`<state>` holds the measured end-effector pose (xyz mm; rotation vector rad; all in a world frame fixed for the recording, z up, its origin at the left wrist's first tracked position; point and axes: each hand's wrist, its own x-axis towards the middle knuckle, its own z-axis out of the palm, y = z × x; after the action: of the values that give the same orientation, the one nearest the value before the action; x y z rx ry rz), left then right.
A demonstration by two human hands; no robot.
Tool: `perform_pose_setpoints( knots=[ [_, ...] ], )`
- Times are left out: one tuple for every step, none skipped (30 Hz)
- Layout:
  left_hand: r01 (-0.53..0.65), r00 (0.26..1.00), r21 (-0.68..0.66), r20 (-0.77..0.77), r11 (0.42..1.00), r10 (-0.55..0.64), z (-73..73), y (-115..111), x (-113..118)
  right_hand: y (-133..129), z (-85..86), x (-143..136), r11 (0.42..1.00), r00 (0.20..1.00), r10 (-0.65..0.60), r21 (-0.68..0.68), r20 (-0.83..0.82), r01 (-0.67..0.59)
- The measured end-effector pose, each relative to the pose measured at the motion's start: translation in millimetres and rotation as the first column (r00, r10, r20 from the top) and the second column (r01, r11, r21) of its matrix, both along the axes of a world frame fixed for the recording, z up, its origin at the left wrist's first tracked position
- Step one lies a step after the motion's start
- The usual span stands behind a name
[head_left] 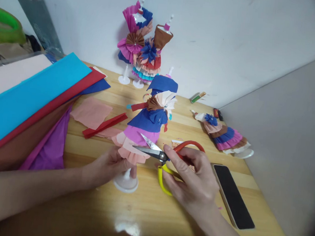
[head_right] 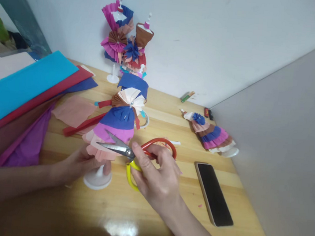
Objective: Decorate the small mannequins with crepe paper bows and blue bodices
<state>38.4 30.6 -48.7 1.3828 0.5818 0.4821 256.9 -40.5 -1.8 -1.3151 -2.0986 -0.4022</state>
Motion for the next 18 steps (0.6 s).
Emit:
perform_pose_setpoints(
  knots=[
    [0.003,1.000,0.005,0.011,1.000,-0.003,0.6,-0.1,0.0,1.4,-1.0,0.0,1.000,1.000,-0.005,0.004,0.019,0.005],
    [0.004,1.000,0.006,0.024,1.000,-0.005,1.1,-0.3,0.1,2.6,-2.2,0.0,1.000,0.999,-0.012,0.008,0.034,0.012],
    [0.003,0.999,0.003,0.037,1.000,-0.003,1.6,-0.5,0.3,3.5,-3.4,0.1,1.000,0.999,-0.017,0.011,0.047,0.016],
    [-0.001,0.999,-0.003,0.049,1.000,0.001,2.2,-0.8,0.6,4.0,-4.6,0.0,1.000,0.998,-0.021,0.013,0.057,0.021],
    [-0.002,0.998,-0.013,0.059,1.000,0.003,2.6,-0.9,1.0,4.1,-5.5,-0.2,1.000,0.998,-0.025,0.014,0.066,0.024],
    [-0.004,0.998,-0.024,0.068,1.000,0.006,3.0,-1.0,1.4,4.0,-6.0,-0.5,0.999,0.997,-0.029,0.016,0.073,0.028],
    [-0.003,0.997,-0.031,0.071,1.000,0.005,3.2,-1.0,1.8,3.8,-6.3,-1.0,0.999,0.996,-0.033,0.021,0.080,0.031],
    [-0.002,0.997,-0.034,0.071,0.999,0.004,3.4,-1.0,2.1,3.6,-6.3,-1.6,0.999,0.996,-0.035,0.029,0.086,0.033],
    [0.000,0.997,-0.034,0.073,0.999,0.002,3.4,-0.9,2.3,3.6,-6.2,-2.2,0.999,0.995,-0.038,0.036,0.089,0.035],
    [0.003,0.997,-0.033,0.075,0.999,0.000,3.3,-0.8,2.3,3.6,-6.1,-2.8,0.998,0.995,-0.040,0.043,0.091,0.037],
    [0.003,0.997,-0.030,0.077,1.000,-0.001,3.3,-0.7,2.1,3.8,-6.0,-3.4,0.998,0.995,-0.042,0.048,0.090,0.038],
    [0.002,0.997,-0.026,0.078,1.000,0.000,3.2,-0.8,1.9,3.9,-5.9,-3.9,0.998,0.995,-0.043,0.052,0.088,0.038],
    [0.002,0.997,-0.021,0.076,1.000,-0.001,3.1,-0.9,1.5,3.9,-5.8,-4.3,0.998,0.996,-0.043,0.054,0.082,0.038],
    [0.001,0.998,-0.018,0.064,1.000,0.000,3.0,-1.1,1.1,3.6,-5.5,-4.6,0.998,0.997,-0.043,0.054,0.067,0.039],
    [-0.003,0.999,-0.013,0.046,1.000,0.003,2.9,-1.3,0.7,3.1,-4.9,-4.6,0.998,0.998,-0.040,0.049,0.039,0.038],
    [-0.005,1.000,-0.008,0.026,1.000,0.005,2.6,-1.4,0.3,2.2,-3.7,-4.3,0.999,1.000,-0.023,0.040,-0.008,0.023],
    [-0.006,1.000,-0.002,0.011,1.000,0.006,2.2,-1.4,-0.1,1.1,-2.0,-3.5,1.000,0.997,0.011,0.018,-0.077,-0.009],
    [-0.006,1.000,0.003,0.002,1.000,0.006,1.7,-1.2,-0.5,-0.2,0.3,-2.3,0.998,0.984,0.055,-0.027,-0.171,-0.061]
  ],
)
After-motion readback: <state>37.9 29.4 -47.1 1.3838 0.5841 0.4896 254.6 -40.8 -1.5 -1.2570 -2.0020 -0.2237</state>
